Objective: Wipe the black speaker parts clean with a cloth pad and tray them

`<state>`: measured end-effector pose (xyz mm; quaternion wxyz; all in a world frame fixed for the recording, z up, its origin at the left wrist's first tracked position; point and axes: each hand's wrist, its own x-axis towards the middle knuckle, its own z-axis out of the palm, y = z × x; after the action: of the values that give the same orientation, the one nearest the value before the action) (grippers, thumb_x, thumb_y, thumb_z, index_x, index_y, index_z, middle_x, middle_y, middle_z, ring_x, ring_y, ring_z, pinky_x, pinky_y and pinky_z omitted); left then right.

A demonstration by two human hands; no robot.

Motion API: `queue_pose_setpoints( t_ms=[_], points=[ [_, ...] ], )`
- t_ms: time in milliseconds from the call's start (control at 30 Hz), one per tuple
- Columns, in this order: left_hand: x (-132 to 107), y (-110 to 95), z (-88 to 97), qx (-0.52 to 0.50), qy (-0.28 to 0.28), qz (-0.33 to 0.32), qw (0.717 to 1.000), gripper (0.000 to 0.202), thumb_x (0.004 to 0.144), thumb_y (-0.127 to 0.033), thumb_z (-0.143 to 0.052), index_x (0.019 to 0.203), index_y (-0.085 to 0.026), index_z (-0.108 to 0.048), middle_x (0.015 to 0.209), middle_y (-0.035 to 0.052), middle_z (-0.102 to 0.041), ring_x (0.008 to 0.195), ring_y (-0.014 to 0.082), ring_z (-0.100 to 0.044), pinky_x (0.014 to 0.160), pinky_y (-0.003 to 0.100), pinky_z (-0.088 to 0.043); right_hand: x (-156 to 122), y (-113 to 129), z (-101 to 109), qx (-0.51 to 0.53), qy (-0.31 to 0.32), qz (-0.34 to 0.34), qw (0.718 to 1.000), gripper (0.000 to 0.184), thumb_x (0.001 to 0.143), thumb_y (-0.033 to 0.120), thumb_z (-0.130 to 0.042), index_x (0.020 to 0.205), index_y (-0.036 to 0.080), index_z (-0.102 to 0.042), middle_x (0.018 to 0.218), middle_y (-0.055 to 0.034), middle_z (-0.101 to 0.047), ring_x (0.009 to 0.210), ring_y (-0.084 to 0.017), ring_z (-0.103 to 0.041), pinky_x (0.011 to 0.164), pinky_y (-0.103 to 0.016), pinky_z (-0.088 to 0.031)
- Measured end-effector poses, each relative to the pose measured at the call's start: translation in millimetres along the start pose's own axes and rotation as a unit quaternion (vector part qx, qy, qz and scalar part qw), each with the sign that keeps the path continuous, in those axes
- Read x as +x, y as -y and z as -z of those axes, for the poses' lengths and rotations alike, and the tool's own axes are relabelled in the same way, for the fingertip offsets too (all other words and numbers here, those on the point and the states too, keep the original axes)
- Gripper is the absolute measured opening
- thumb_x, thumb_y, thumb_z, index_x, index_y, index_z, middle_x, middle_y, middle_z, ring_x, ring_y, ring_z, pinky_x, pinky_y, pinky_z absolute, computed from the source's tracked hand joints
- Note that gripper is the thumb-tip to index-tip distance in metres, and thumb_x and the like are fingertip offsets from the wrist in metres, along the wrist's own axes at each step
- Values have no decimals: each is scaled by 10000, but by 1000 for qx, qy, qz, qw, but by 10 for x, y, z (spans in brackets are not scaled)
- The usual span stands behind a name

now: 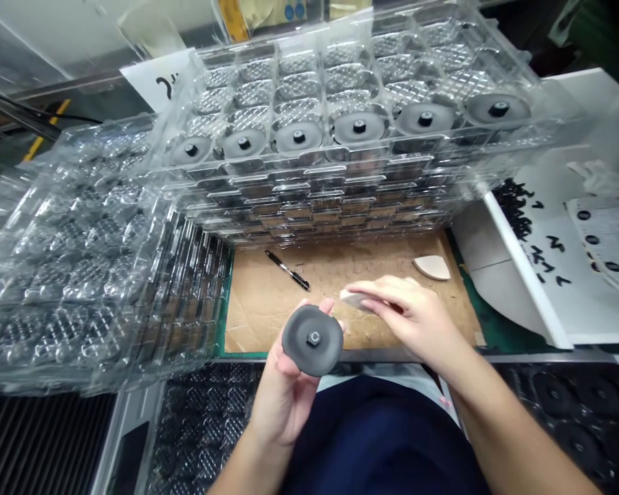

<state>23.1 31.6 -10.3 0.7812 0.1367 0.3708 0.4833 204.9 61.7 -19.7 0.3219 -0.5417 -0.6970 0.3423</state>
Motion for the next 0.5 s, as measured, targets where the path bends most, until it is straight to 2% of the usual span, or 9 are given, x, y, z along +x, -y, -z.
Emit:
queue_pose_setpoints(
  t_ms=[67, 133, 233, 300, 367, 400, 433, 500],
  points=[
    [-3, -42, 14, -24, 7, 0, 1000, 571, 583, -457, -775, 1111, -288, -640, 1194, 35, -643, 975, 205, -650, 891, 272, -499, -161, -305, -169, -6, 34, -64, 997, 253, 895, 187, -513, 1074, 264, -675, 946, -15, -700, 854, -184, -626, 758, -319, -417],
    [-4, -63, 9, -27, 1, 4, 1000, 568, 578, -456, -774, 1102, -276, -648, 1151, 37, -665, 968, 201, -654, 875, 257, -507, -323, -518, -332, -2, 56, -90, 994, 243, 873, 191, -524, 1030, 252, -698, 928, -25, -714, 841, -205, -646, 722, -326, -445],
    [1, -59, -37, -16, -8, 14, 1000, 615, 558, -446, -786, 1124, -258, -636, 1162, 57, -660, 1004, 211, -640, 851, 241, -515, -408, -540, -367, 10, 49, -109, 993, 215, 867, 227, -540, 1001, 231, -708, 901, -30, -723, 804, -206, -660, 671, -312, -476],
    [8, -40, -81, -11, -3, 16, 1000, 626, 562, -437, -788, 1139, -257, -626, 1182, 62, -650, 994, 210, -644, 850, 241, -516, -338, -329, -229, 21, 14, -123, 992, 236, 898, 272, -513, 1059, 220, -678, 956, -35, -713, 795, -183, -654, 645, -285, -488],
    [13, -15, -119, -10, 6, 15, 1000, 599, 575, -424, -787, 1131, -264, -630, 1175, 47, -654, 961, 191, -653, 855, 235, -515, -225, 14, -54, 32, -46, -112, 992, 260, 929, 289, -477, 1128, 217, -629, 1044, -37, -685, 794, -158, -639, 631, -264, -484],
    [13, -3, -132, -9, 11, 14, 1000, 559, 593, -409, -785, 1113, -263, -640, 1145, 36, -667, 942, 172, -655, 847, 215, -514, -173, 201, 13, 41, -111, -81, 990, 236, 916, 269, -509, 1111, 215, -630, 1018, -32, -685, 760, -152, -629, 621, -263, -475],
    [12, 7, -137, -8, 12, 14, 1000, 511, 619, -391, -778, 1096, -260, -649, 1109, 26, -681, 934, 153, -653, 841, 192, -509, -132, 377, 57, 48, -143, -19, 988, 234, 912, 218, -513, 1119, 204, -620, 1023, -32, -681, 807, -155, -624, 677, -270, -474],
    [5, 21, -126, -4, 10, 15, 1000, 431, 651, -361, -771, 1054, -250, -668, 1044, 14, -698, 944, 136, -645, 856, 174, -495, -84, 645, 75, 49, -117, 91, 988, 227, 910, 153, -488, 1088, 149, -628, 964, -55, -689, 812, -170, -611, 729, -299, -457]
  ],
)
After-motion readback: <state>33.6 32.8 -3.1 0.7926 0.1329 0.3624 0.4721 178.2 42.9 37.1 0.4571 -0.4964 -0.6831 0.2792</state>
